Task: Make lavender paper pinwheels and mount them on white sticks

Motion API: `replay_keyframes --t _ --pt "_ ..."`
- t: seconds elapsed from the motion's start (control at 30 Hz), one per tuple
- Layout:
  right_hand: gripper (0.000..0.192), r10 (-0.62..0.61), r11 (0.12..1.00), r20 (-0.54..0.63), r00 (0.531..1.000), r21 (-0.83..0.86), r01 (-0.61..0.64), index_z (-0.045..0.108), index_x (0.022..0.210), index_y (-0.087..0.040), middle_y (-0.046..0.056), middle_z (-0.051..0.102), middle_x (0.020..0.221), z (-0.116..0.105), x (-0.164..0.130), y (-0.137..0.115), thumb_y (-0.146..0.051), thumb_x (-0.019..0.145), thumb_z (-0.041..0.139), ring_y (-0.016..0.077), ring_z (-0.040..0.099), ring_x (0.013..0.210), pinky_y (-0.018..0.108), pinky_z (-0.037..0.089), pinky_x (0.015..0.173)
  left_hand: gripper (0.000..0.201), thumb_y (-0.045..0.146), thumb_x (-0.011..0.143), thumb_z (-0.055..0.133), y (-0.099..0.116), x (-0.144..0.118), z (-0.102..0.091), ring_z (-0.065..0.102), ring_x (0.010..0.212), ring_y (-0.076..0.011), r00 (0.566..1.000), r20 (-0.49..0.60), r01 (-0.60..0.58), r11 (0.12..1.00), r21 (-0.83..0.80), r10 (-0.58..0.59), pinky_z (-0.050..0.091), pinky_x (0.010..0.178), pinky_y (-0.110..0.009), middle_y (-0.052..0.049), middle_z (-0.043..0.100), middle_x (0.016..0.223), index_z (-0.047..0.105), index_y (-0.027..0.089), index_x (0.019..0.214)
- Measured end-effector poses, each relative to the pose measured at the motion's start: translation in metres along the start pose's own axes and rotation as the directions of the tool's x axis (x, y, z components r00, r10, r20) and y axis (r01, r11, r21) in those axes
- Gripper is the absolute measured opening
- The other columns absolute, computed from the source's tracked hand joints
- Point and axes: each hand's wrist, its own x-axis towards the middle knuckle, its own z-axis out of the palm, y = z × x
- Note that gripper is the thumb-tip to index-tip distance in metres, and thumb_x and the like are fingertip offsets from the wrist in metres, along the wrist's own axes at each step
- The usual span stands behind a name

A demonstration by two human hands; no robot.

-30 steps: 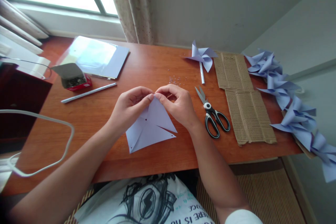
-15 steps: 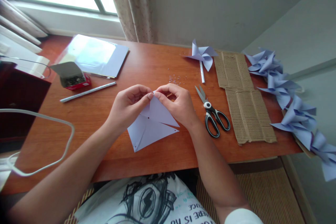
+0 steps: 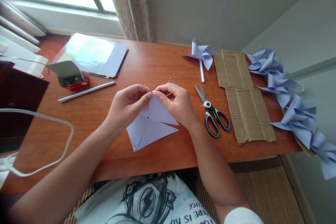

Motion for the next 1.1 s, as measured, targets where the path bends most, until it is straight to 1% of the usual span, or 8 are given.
replay_keyframes --t 0.17,0.4,0.53,0.7,0.8,0.93,1.03,1.1 --pt "0.01 -0.005 1.0 0.012 1.0 -0.008 0.005 0.074 0.09 -0.023 0.002 0.072 0.09 -0.0004 0.0006 0.0001 -0.032 0.091 0.071 0.0175 0.068 0.084 0.031 0.053 0.074 0.018 0.035 0.087 0.069 -0.001 -0.0004 0.0003 0.057 0.067 -0.014 1.0 0.0 -0.012 1.0 0.006 0.012 0.044 0.057 -0.024 -0.003 0.066 0.074 0.067 0.017 0.083" --pt "0.013 -0.014 0.999 0.013 1.0 -0.04 0.014 0.072 0.087 -0.023 0.002 0.071 0.087 0.001 0.0004 -0.002 -0.035 0.092 0.069 0.018 0.067 0.083 0.032 0.054 0.074 0.015 0.032 0.086 0.069 -0.0014 0.0005 0.0005 0.056 0.064 -0.0129 0.998 -0.019 -0.055 0.997 0.058 0.056 0.044 0.056 -0.023 -0.002 0.066 0.071 0.068 0.017 0.082" --pt "0.01 -0.026 0.998 0.014 1.0 -0.061 0.027 0.07 0.087 -0.022 0.002 0.07 0.086 0.0014 -0.0001 -0.0038 -0.03 0.092 0.068 0.0177 0.067 0.082 0.031 0.054 0.072 0.012 0.027 0.086 0.069 0.0023 -0.0005 0.0012 0.059 0.067 -0.0133 0.996 -0.026 -0.081 0.988 0.128 0.085 0.046 0.06 -0.023 -0.002 0.068 0.073 0.068 0.017 0.082" --pt "0.008 -0.08 0.982 0.013 0.997 -0.171 0.081 0.068 0.082 -0.021 0.001 0.068 0.081 0.0016 0.0006 -0.0058 -0.024 0.09 0.066 0.0165 0.065 0.076 0.03 0.052 0.069 0.007 0.019 0.087 0.065 0.0057 -0.0027 0.0029 0.06 0.068 -0.0119 0.986 -0.032 -0.15 0.958 0.247 0.162 0.047 0.065 -0.023 -0.001 0.068 0.074 0.068 0.016 0.081" --pt "0.008 -0.099 0.972 0.009 0.995 -0.213 0.098 0.068 0.08 -0.021 0.0 0.067 0.078 0.0019 0.0013 -0.0057 -0.019 0.088 0.065 0.0158 0.063 0.074 0.029 0.05 0.067 0.007 0.017 0.087 0.065 0.0057 -0.0028 0.0032 0.059 0.066 -0.0109 0.983 -0.03 -0.167 0.943 0.286 0.183 0.046 0.064 -0.023 0.0 0.068 0.073 0.068 0.016 0.081" --pt "0.008 -0.063 0.984 0.008 0.998 -0.169 0.064 0.068 0.082 -0.02 0.001 0.068 0.081 0.0017 0.0014 -0.0049 -0.018 0.088 0.063 0.0164 0.065 0.077 0.03 0.052 0.069 0.007 0.018 0.087 0.065 0.0041 -0.0021 0.0028 0.059 0.066 -0.011 0.984 -0.034 -0.161 0.948 0.273 0.177 0.046 0.063 -0.023 0.0 0.068 0.073 0.068 0.016 0.081" --pt "0.006 -0.032 0.994 0.006 0.999 -0.103 0.032 0.068 0.085 -0.021 0.001 0.069 0.084 0.0016 0.0007 -0.0043 -0.022 0.09 0.064 0.0172 0.067 0.08 0.031 0.054 0.072 0.007 0.018 0.087 0.065 0.0026 -0.0018 0.0027 0.059 0.066 -0.0113 0.984 -0.046 -0.156 0.956 0.247 0.173 0.046 0.063 -0.023 0.0 0.068 0.073 0.068 0.016 0.081" --pt "0.006 -0.027 0.996 0.003 1.0 -0.09 0.027 0.067 0.085 -0.021 0.001 0.069 0.084 0.0018 0.0002 -0.0043 -0.024 0.09 0.065 0.0173 0.067 0.079 0.031 0.055 0.072 0.006 0.018 0.087 0.065 0.0022 -0.002 0.0028 0.059 0.066 -0.0115 0.984 -0.048 -0.156 0.959 0.237 0.172 0.047 0.064 -0.024 0.0 0.068 0.073 0.067 0.016 0.082"
